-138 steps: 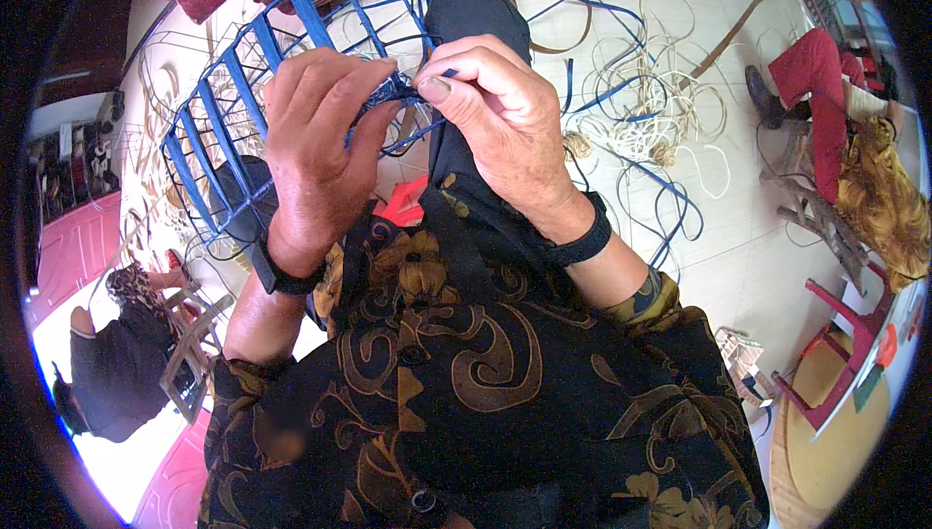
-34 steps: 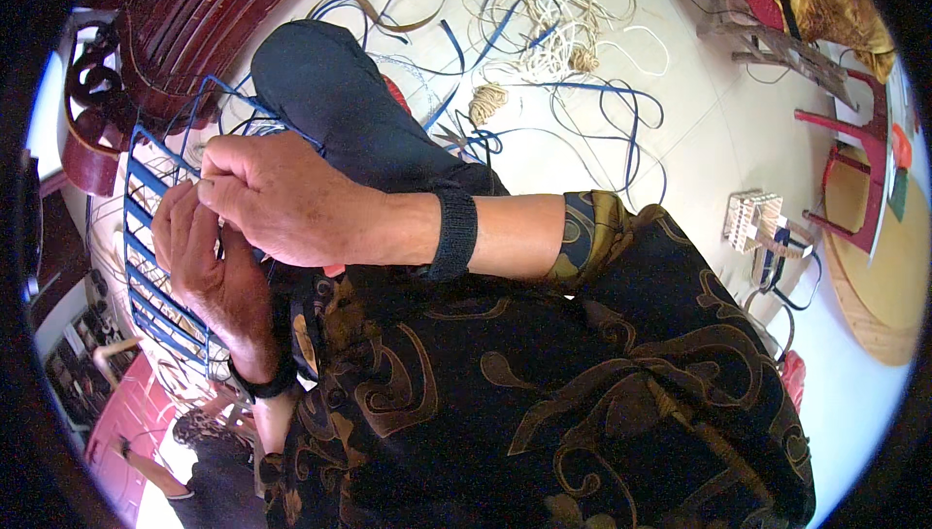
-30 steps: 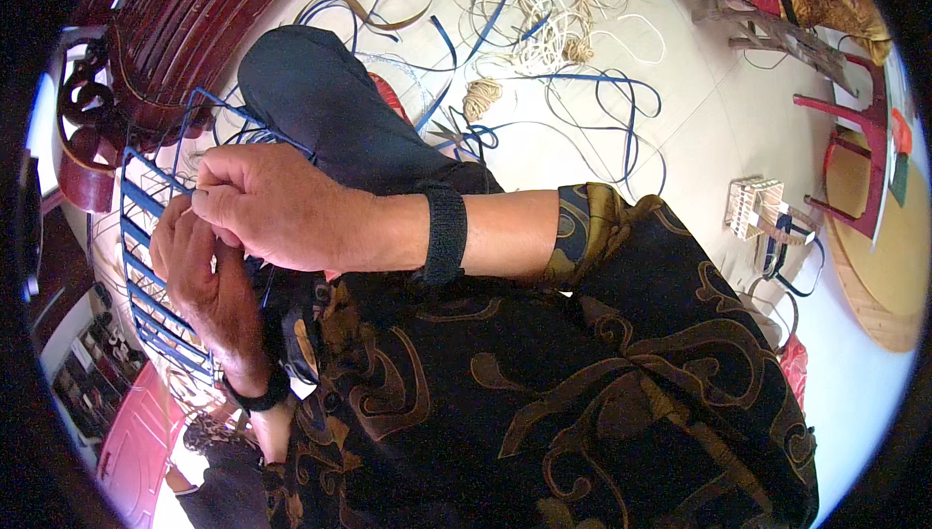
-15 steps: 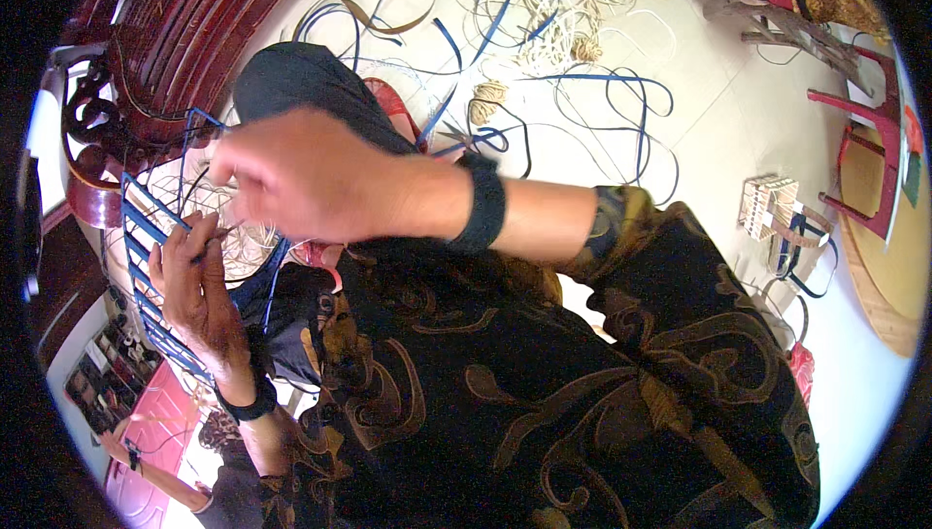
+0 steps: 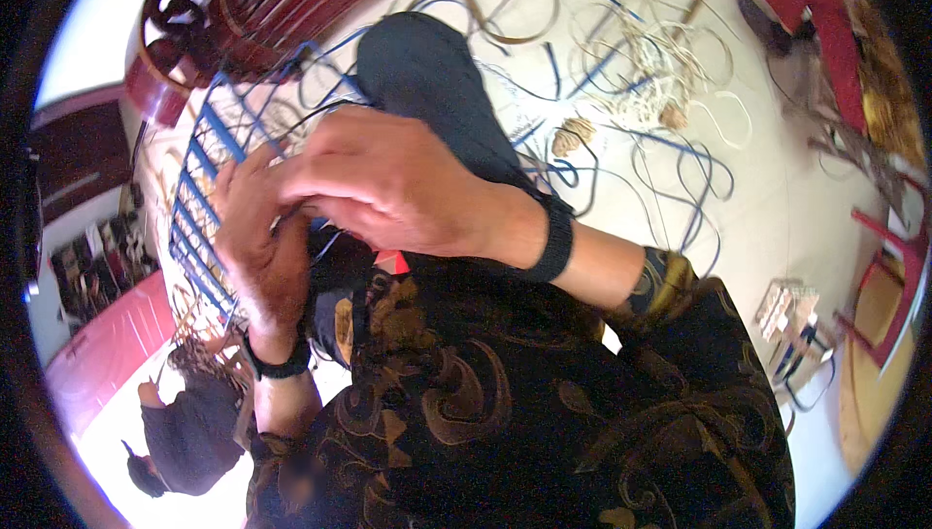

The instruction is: The person weaves blue plastic strips through the wire frame of a basket, using shears to trim the ends of the strips.

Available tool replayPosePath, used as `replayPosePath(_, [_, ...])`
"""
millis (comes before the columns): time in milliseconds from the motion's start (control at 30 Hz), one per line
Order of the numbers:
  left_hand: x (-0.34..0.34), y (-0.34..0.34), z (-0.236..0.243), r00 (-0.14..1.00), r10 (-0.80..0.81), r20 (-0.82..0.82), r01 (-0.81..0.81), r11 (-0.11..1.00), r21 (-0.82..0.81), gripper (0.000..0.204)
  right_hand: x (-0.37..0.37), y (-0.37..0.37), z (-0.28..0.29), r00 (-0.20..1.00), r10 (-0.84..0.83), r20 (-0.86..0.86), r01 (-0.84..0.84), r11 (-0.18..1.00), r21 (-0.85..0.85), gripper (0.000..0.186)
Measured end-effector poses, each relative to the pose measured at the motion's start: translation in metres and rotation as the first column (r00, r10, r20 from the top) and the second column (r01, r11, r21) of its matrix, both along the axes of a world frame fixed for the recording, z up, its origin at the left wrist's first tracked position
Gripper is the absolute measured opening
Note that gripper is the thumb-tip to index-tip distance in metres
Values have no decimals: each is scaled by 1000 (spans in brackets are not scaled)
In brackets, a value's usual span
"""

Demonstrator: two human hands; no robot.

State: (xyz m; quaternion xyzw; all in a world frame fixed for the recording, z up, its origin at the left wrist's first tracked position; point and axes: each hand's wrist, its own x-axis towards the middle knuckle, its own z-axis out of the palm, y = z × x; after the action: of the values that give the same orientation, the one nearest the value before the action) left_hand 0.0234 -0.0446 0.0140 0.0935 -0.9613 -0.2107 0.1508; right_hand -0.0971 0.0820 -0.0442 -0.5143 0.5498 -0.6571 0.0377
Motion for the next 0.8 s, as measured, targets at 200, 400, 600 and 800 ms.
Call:
replayPosePath(200, [-1,-6,-3,1000,-8,15,9,994,-110,31,7,-1,25,947,107,302,-162,973,164,8])
replayPosePath(400, [4,-11,-7,999,-41,8,42,983,-181,20,-2,10,49,321,69,944,-646,746,165,19])
replayPosePath(600, [6,-3,-10,999,40,-23,-44,981,-191,13,14,6,45,403,-41,914,-493,832,255,20])
replayPosePath(800, [10,-7,-9,999,32,-26,-36,987,-155,13,22,7,40,316,-35,948,-402,900,167,20])
